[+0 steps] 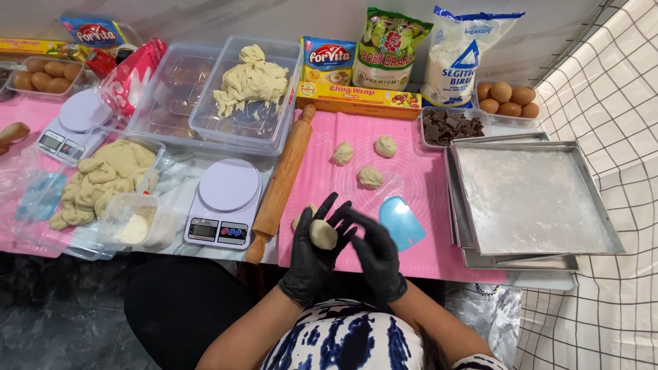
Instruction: Portioning dough using a scale and shaping it into balls on a silicone mat.
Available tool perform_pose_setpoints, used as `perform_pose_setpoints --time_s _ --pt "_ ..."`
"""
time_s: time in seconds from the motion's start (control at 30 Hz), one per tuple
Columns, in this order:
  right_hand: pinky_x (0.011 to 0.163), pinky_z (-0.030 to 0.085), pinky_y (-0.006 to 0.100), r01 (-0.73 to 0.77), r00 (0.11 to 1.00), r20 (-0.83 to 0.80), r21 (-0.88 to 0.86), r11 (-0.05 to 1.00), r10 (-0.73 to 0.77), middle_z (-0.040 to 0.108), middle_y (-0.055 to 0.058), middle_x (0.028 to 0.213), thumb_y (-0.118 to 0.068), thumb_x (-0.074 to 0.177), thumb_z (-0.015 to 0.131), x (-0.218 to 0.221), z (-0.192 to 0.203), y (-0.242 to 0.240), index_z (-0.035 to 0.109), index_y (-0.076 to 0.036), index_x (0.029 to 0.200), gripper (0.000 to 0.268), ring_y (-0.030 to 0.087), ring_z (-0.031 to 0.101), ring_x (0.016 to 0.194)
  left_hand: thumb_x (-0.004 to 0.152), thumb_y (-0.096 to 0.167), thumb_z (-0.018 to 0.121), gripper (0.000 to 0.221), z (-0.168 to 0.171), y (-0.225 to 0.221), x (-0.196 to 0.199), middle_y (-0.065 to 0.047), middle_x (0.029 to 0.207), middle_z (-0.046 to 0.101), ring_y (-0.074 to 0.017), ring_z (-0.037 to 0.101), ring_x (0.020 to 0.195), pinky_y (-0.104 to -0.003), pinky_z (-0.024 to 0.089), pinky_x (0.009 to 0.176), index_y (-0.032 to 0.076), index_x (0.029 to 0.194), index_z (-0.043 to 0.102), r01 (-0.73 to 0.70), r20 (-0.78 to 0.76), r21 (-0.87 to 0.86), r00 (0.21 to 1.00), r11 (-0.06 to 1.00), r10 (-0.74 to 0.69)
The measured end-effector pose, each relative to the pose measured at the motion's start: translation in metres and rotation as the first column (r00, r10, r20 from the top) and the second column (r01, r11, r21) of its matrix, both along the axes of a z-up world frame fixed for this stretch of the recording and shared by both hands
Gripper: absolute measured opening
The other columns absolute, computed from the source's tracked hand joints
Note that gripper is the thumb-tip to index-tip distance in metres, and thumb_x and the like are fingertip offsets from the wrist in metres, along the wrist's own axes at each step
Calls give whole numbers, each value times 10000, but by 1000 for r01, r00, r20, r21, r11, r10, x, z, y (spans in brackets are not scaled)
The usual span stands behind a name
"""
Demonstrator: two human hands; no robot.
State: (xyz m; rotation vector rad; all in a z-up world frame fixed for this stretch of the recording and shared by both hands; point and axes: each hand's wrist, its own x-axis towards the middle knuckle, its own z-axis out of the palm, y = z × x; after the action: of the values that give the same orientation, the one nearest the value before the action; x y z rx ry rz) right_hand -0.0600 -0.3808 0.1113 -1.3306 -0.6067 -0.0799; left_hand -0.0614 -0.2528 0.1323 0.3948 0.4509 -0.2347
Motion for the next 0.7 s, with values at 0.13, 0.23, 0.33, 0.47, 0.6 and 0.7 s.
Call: perform_pose_setpoints --time_s 0.13,0.23,0.33,0.47,0.6,0.7 --pt "1310 61 583 343 895 415 -405 847 -163 339 125 1642 -455 1084 326 21 7 5 434 -126 1536 569 361 188 1592 943 537 475 701 -29 -19 -9 -188 1548 515 -309 494 1403 -422 394 1156 114 1501 508 75 23 -210 997 975 -72" --pt "1295 86 568 140 953 304 -425 894 -5 266 176 1674 -434 1069 344 3 10 25 396 -108 1550 584 383 159 1594 956 575 460 688 -42 -17 -5 -138 1552 504 -251 459 1432 -415 323 1211 154 1498 508 24 26 -290 1000 957 -17" --pt "1297 240 497 -16 975 203 -328 945 87 317 202 1643 -305 1084 442 -18 12 30 345 -19 1550 556 354 270 1568 948 596 389 682 -32 0 4 -61 1604 469 -223 404 1494 -477 241 1240 250 1532 454 -156 12 -102 987 982 158" --pt "1271 304 442 -124 980 106 -335 934 168 380 154 1612 -30 1039 549 -27 -25 18 400 -75 1539 523 290 348 1528 910 624 353 773 -32 25 17 -61 1667 369 -208 311 1552 -541 224 1239 297 1608 300 -313 162 91 941 946 296" --pt "1127 494 386 24 979 -197 -182 983 -60 653 126 1370 5 884 690 -18 -4 11 635 -73 1353 479 250 596 1305 941 624 357 743 -31 16 16 -93 1659 375 -239 305 1549 -519 172 1245 299 1608 318 -244 284 11 930 970 231" --pt "1222 414 383 400 917 71 -189 897 -393 541 124 1486 -46 982 599 -10 6 12 519 -62 1446 471 252 506 1404 920 625 304 700 -11 2 8 -2 1656 429 -208 404 1510 -430 340 1156 391 1578 354 -89 135 158 989 983 68"
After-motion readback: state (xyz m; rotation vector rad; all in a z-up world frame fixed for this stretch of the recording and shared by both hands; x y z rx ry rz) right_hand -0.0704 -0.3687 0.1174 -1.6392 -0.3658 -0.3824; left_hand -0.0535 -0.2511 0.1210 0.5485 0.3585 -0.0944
